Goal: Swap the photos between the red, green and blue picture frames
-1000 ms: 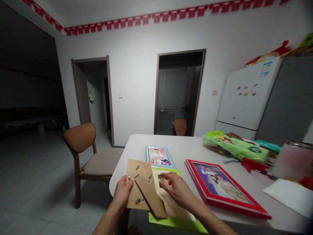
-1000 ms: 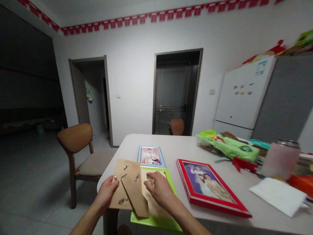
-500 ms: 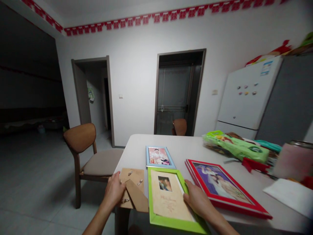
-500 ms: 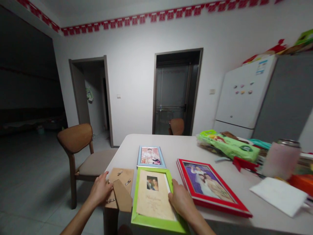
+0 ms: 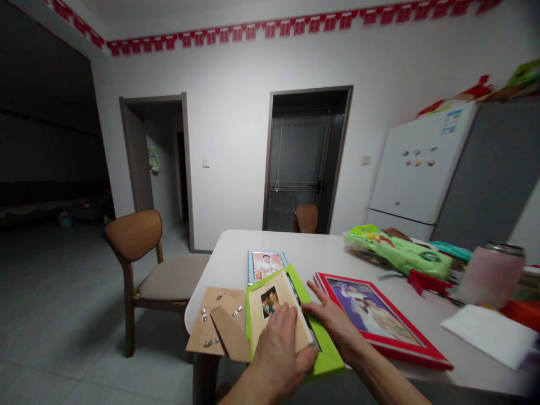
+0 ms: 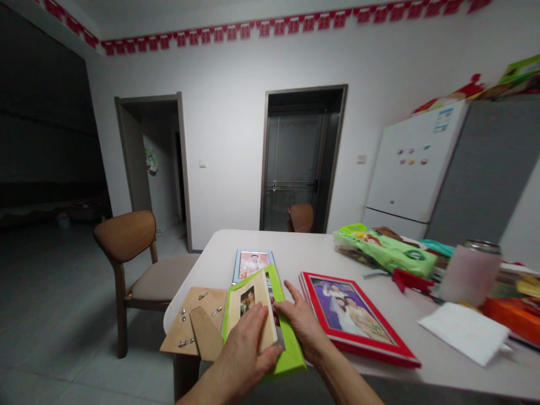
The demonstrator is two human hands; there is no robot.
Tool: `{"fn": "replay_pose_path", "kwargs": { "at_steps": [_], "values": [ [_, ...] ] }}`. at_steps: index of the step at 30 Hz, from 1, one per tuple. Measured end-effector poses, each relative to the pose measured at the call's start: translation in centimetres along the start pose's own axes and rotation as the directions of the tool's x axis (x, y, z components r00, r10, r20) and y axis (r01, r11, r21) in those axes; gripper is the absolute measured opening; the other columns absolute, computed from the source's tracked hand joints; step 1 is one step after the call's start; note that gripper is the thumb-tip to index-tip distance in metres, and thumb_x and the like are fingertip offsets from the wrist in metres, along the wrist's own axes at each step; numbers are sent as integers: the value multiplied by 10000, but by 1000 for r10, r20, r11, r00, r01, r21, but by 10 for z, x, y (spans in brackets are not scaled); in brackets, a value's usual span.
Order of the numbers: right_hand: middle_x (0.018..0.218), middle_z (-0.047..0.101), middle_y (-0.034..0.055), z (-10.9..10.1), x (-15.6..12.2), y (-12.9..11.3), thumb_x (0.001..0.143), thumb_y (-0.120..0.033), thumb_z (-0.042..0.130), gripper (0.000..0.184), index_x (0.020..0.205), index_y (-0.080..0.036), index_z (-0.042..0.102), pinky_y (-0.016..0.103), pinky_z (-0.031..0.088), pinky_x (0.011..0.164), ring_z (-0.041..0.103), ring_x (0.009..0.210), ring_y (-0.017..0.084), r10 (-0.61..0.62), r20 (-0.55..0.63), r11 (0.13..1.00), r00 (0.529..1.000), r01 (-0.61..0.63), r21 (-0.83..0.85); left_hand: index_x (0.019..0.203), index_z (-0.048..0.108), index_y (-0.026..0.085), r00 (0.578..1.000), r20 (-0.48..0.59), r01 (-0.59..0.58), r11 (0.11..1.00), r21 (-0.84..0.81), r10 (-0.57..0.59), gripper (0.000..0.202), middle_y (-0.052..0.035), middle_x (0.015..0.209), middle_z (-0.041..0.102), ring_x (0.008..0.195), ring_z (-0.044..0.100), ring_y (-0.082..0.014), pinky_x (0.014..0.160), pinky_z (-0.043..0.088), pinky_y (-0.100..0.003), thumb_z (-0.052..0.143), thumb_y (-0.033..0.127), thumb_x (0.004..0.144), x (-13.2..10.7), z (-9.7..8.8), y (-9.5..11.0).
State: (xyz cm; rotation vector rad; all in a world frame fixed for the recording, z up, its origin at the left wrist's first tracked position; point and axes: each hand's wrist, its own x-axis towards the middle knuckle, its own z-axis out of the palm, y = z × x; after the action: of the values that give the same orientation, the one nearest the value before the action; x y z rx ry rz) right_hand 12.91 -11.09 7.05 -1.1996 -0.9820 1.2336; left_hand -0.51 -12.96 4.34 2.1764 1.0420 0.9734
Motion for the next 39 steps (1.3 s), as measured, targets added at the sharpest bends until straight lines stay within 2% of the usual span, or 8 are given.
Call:
{"fn": "replay_pose_path", "kwargs": {
  "at_steps": [4, 8, 13, 18, 25, 30, 35, 39],
  "values": [
    [691, 633, 31, -4, 8, 5, 614, -221, 552, 687, 1246, -146, 291, 240, 430, 489, 563, 513, 126, -49, 37, 998, 998, 50, -37, 1217, 373, 116, 989, -127, -75, 997, -5, 73, 557, -88, 1220, 447, 1120, 394, -210, 968, 280, -297, 422, 110, 662, 2, -16, 4],
    [512, 549, -33, -18, 19, 17, 642, -208, 490, 627, 1235, -108, 313, 200, 370, 427, 520, 448, 107, -99, -38, 943, 994, 81, -323, 1208, 369, 135, 881, -441, 97, 977, -190, -173, 547, -65, 1162, 506, 1070, 450, -192, 929, 321, -274, 413, 111, 664, -4, -47, -20],
    [675, 629, 56, -37, 31, 34, 641, -207, 428, 528, 1143, -49, 450, 236, 405, 549, 582, 611, 161, -201, -54, 592, 978, 77, -802, 1133, 412, 119, 739, -510, 236, 878, -415, -440, 538, -73, 1095, 544, 998, 502, -207, 854, 386, -281, 435, 103, 596, -24, -67, -78],
    [976, 605, 171, -46, 41, 55, 664, -198, 395, 449, 1061, -26, 514, 263, 390, 768, 564, 892, 210, -260, 50, 285, 964, 126, -950, 1063, 457, 134, 772, -378, 306, 820, -483, -511, 492, -50, 992, 603, 909, 555, -200, 779, 424, -257, 472, 135, 571, -44, -60, -107],
    [870, 619, 152, -46, 40, 63, 675, -175, 397, 341, 940, -63, 581, 288, 394, 746, 565, 821, 220, -293, 129, 134, 947, 174, -976, 1114, 447, 147, 855, -284, 397, 900, -182, -434, 502, -61, 1057, 577, 980, 515, -210, 841, 372, -279, 459, 183, 613, -47, -71, -93],
    [1044, 565, 151, -22, 30, 57, 688, -222, 425, 411, 1053, -71, 537, 307, 363, 837, 524, 921, 218, -379, 148, 270, 913, 263, -926, 1163, 424, 95, 887, -306, 402, 905, 137, -347, 570, -121, 1207, 453, 1126, 381, -227, 960, 247, -328, 472, 223, 610, -53, -70, -87],
    [878, 637, 120, 23, 21, 60, 711, -263, 384, 432, 1058, -50, 530, 277, 431, 700, 583, 719, 170, -247, 218, 590, 944, 325, -740, 1212, 381, 168, 973, -54, 231, 931, 283, -225, 686, -65, 1329, 269, 1224, 206, -237, 1001, 162, -385, 488, 153, 535, -57, -58, -74],
    [742, 651, 70, 46, 21, 68, 685, -222, 394, 388, 999, -72, 568, 257, 438, 609, 581, 657, 156, -197, 263, 741, 944, 319, -591, 1199, 402, 198, 985, 58, 132, 925, 356, -163, 693, -45, 1307, 312, 1207, 251, -230, 1003, 171, -401, 441, 81, 517, -52, -47, -69]
  ]
}}
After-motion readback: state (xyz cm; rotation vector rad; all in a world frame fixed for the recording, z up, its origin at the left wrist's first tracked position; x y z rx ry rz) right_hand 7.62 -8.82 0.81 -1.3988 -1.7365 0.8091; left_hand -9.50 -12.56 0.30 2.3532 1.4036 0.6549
